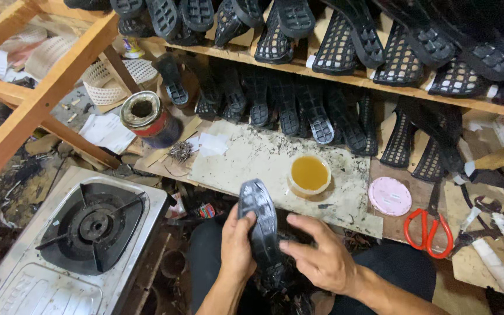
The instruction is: The person sits on the floor and applies a yellow adhesive from a container onto the soles of shoe soles by hand, spreading it over the sole surface, then places the coated soles onto the wooden rack above the workbench, handling the soles one at a time.
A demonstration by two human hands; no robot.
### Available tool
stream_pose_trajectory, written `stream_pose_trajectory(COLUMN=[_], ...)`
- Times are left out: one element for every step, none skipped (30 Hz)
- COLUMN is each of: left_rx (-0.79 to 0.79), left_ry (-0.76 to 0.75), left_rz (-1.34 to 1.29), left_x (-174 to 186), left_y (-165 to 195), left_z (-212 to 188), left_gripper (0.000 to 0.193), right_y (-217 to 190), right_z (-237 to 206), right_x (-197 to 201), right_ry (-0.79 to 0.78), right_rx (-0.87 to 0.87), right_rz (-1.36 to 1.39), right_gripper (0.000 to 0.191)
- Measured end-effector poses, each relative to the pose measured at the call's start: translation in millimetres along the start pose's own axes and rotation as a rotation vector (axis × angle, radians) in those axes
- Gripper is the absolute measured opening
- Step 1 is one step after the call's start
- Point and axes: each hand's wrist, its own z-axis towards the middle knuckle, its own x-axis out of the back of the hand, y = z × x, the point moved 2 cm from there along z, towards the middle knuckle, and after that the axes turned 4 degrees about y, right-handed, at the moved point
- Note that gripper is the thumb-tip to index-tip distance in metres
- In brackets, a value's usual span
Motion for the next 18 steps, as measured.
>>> stream_pose_trajectory(left_rx=[0.01,0.017,0.022,0.125,0.228,0.329,0.278,0.227,0.176,0.188,0.197,0.205,0.208,0.212,0.214,0.244,0.274,0.301], left_ry=[0.012,0.021,0.026,0.053,0.08,0.109,-0.001,-0.111,-0.22,-0.215,-0.211,-0.209,-0.19,-0.175,-0.161,-0.161,-0.16,-0.156], left_rz=[-0.034,-0.067,-0.1,-0.125,-0.152,-0.18,-0.047,0.088,0.222,0.218,0.214,0.211,0.186,0.161,0.136,0.105,0.072,0.041], left_x=[-2.2,-4.1,-5.5,-4.6,-2.4,0.4,2.3,5.6,8.6,13.0,17.4,21.5,25.9,29.5,32.4,35.9,39.6,43.9], left_y=[2.5,4.4,6.7,6.7,6.1,4.7,5.5,5.3,3.2,-0.9,-4.7,-8.3,-11.1,-13.2,-14.3,-14.3,-12.8,-10.2], left_z=[-1.4,-3.1,-3.8,-5.9,-9.2,-10.7,-10.7,-12.0,-12.9,-13.1,-12.4,-11.5,-10.8,-9.8,-7.9,-6.5,-5.3,-3.7], left_gripper=[0.035,0.034,0.033,0.039,0.044,0.05,0.044,0.044,0.049,0.049,0.05,0.05,0.047,0.045,0.043,0.041,0.039,0.038], right_y=[-0.7,-1.0,-0.5,0.9,4.0,7.9,14.0,23.1,32.1,40.3,50.6,57.6,65.8,74.0,79.4,83.0,86.6,89.8], right_z=[0.3,0.1,0.1,0.6,2.1,3.7,6.0,10.0,13.6,21.2,30.9,38.2,42.6,46.6,48.0,46.5,44.7,42.4], right_x=[-3.5,-7.2,-9.9,-11.5,-12.1,-12.2,-10.9,-8.3,-5.3,0.8,6.2,9.7,12.8,17.2,20.9,22.6,25.2,26.9], right_ry=[-0.035,-0.067,-0.095,-0.112,-0.129,-0.149,-0.18,-0.21,-0.24,-0.217,-0.192,-0.164,-0.13,-0.096,-0.06,-0.08,-0.102,-0.123], right_rx=[-0.112,-0.221,-0.327,-0.381,-0.434,-0.485,-0.546,-0.609,-0.673,-0.506,-0.333,-0.157,-0.165,-0.174,-0.182,-0.218,-0.254,-0.286], right_rz=[0.099,0.196,0.291,0.279,0.265,0.252,0.259,0.267,0.274,0.074,-0.123,-0.319,-0.365,-0.414,-0.464,-0.444,-0.422,-0.398], right_gripper=[0.044,0.049,0.055,0.055,0.056,0.057,0.056,0.054,0.052,0.048,0.044,0.041,0.047,0.053,0.06,0.058,0.057,0.055])
